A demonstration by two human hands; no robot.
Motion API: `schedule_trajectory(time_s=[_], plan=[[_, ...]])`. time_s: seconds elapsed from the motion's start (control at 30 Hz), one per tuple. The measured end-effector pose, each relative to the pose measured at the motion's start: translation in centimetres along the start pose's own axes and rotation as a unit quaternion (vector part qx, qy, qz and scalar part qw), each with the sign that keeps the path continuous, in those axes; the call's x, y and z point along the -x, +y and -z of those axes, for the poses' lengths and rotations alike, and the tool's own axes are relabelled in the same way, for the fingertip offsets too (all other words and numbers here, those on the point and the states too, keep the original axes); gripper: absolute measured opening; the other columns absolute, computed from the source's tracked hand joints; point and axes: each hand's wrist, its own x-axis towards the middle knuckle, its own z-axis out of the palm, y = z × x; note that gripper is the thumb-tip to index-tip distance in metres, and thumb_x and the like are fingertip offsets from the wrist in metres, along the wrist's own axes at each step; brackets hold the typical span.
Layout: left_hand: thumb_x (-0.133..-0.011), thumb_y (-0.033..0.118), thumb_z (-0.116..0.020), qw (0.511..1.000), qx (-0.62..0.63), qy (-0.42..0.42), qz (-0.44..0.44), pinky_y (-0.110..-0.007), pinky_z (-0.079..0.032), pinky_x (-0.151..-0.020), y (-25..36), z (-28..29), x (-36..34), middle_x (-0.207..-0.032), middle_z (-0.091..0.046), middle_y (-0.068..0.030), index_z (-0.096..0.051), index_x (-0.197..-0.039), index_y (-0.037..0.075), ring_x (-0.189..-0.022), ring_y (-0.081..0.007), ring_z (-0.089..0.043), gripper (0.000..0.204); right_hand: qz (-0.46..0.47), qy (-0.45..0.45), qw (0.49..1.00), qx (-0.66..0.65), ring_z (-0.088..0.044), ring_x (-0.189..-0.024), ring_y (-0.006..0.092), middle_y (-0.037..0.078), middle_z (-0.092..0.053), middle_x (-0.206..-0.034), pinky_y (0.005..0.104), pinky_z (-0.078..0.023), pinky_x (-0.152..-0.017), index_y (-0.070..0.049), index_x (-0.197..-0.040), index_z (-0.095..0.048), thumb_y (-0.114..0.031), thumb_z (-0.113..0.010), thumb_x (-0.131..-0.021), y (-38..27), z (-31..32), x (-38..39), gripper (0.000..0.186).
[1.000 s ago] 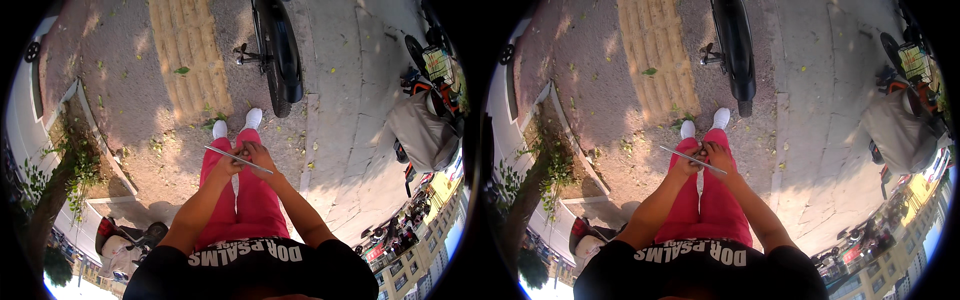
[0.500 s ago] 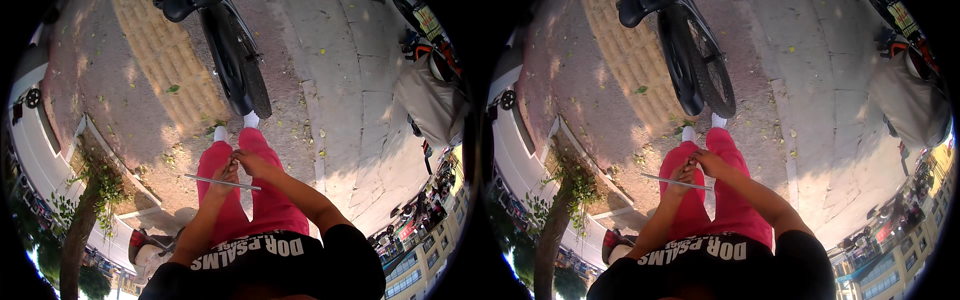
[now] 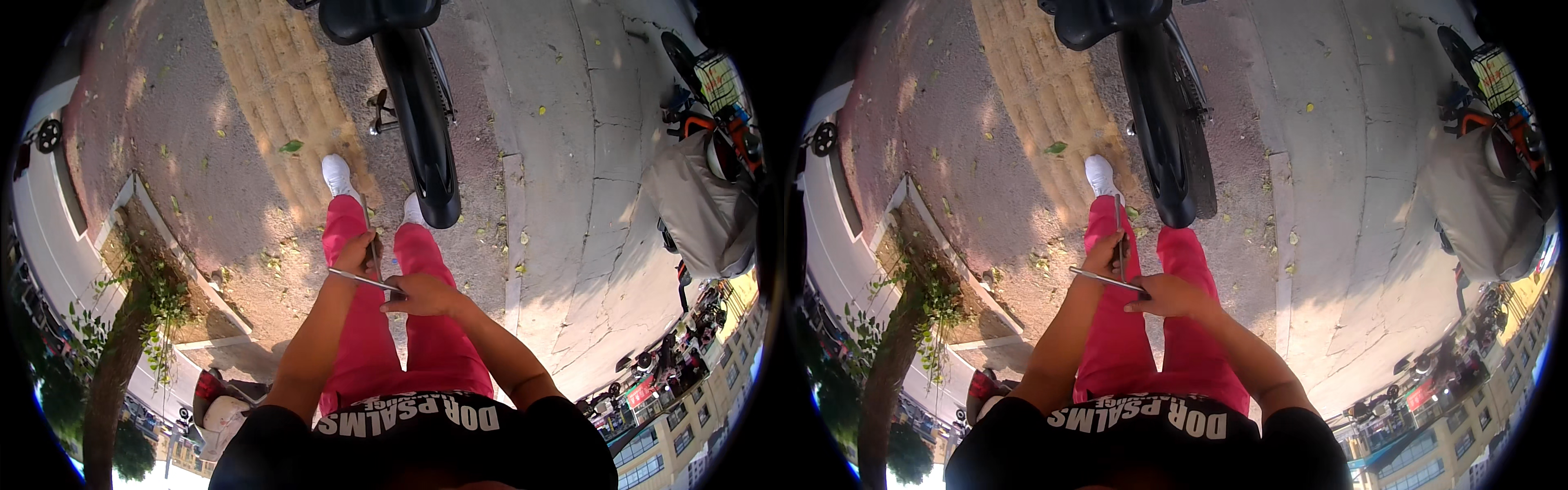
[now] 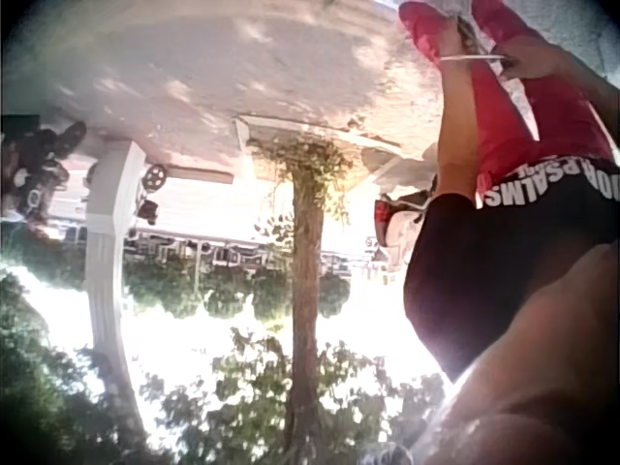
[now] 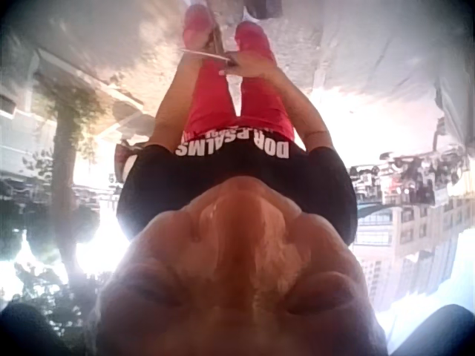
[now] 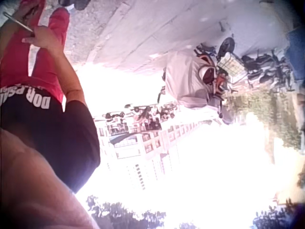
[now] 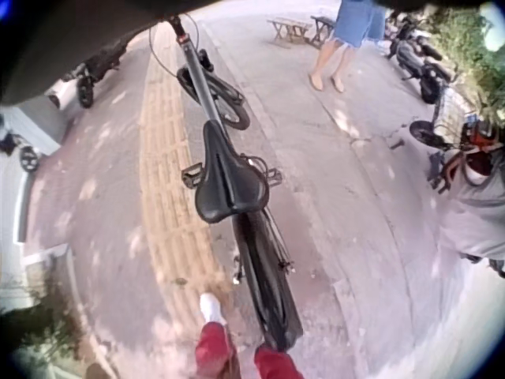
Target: The person uses a wrench to loosen and tighten the rear wheel axle nuts on a bicycle. They rotate the wheel to check alignment and then spin the pedals to test the drivetrain. The bicycle remains on the sidewalk throughout the task.
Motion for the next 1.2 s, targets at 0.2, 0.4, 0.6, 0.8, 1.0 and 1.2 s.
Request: schedule_trajectory(time_s=[0.2,0.4,0.6,0.8,1.0,1.2], plan=[[-0.091,0.030,-0.051,1.000,0.023,-0.015,-0.004,-0.027,-0.031,-0.035,2.6,-0.2,-2.9,-0.059,-0.054,-0.0069,-0.051,-0.080,0.008,-0.038,-0.0148,-0.042,0.025,-0.119,0.191,0.947,-0.231,-0.058,-0.064,0.0294,0.016,-0.057,-0.068,0.0345,-0.042,-0.060,0.002,-0.091,-0.058,-0.027,-0.054,-0.090,-0.4,-2.3,-4.9,0.029],[-0.089,0.029,-0.055,0.988,0.151,-0.024,0.012,-0.029,-0.034,-0.038,1.5,0.3,-6.7,-0.058,-0.053,-0.0070,-0.051,-0.073,0.007,-0.039,-0.0146,-0.042,0.027,-0.105,0.316,0.933,-0.139,-0.058,-0.063,0.0372,0.021,-0.055,-0.064,0.0395,-0.044,-0.057,0.002,-0.090,-0.057,-0.026,-0.055,-0.090,1.9,-2.4,-7.8,0.028],[-0.086,0.022,-0.059,0.978,0.198,-0.065,-0.013,-0.031,-0.043,-0.047,-2.0,1.8,-9.8,-0.062,-0.051,-0.0038,-0.053,-0.081,0.005,-0.053,-0.0160,-0.052,0.019,-0.144,0.309,0.940,0.005,-0.061,-0.072,0.0407,0.022,-0.059,-0.070,0.0426,-0.046,-0.061,0.001,-0.096,-0.055,-0.021,-0.056,-0.086,3.5,-2.3,-8.5,0.024],[-0.089,0.030,-0.056,0.963,0.250,0.045,-0.090,-0.028,-0.036,-0.038,-8.8,0.5,-10.7,-0.060,-0.050,-0.0025,-0.048,-0.083,0.010,-0.042,-0.0139,-0.044,0.022,-0.047,0.334,0.941,-0.034,-0.062,-0.069,0.0372,0.021,-0.058,-0.067,0.0404,-0.045,-0.059,0.002,-0.092,-0.054,-0.015,-0.049,-0.089,11.8,-7.1,-7.0,0.018],[-0.090,0.027,-0.054,0.965,0.195,0.092,-0.147,-0.026,-0.038,-0.043,-14.9,-0.7,-10.7,-0.068,-0.056,-0.0031,-0.050,-0.087,0.009,-0.049,-0.0117,-0.048,0.018,-0.089,0.328,0.904,-0.261,-0.045,-0.048,0.0142,0.006,-0.046,-0.055,0.0321,-0.035,-0.046,0.000,-0.079,-0.051,-0.019,-0.044,-0.095,17.8,-11.6,-4.4,0.026],[-0.091,0.015,-0.052,0.968,0.143,0.083,-0.189,-0.025,-0.042,-0.050,-21.0,-0.2,-14.1,-0.078,-0.061,-0.0059,-0.053,-0.100,0.003,-0.059,-0.0119,-0.053,0.015,-0.044,0.373,0.832,-0.409,-0.043,-0.057,0.0074,0.002,-0.047,-0.063,0.0246,-0.036,-0.051,-0.001,-0.089,-0.052,-0.017,-0.042,-0.096,23.9,-17.2,-6.2,0.021]])
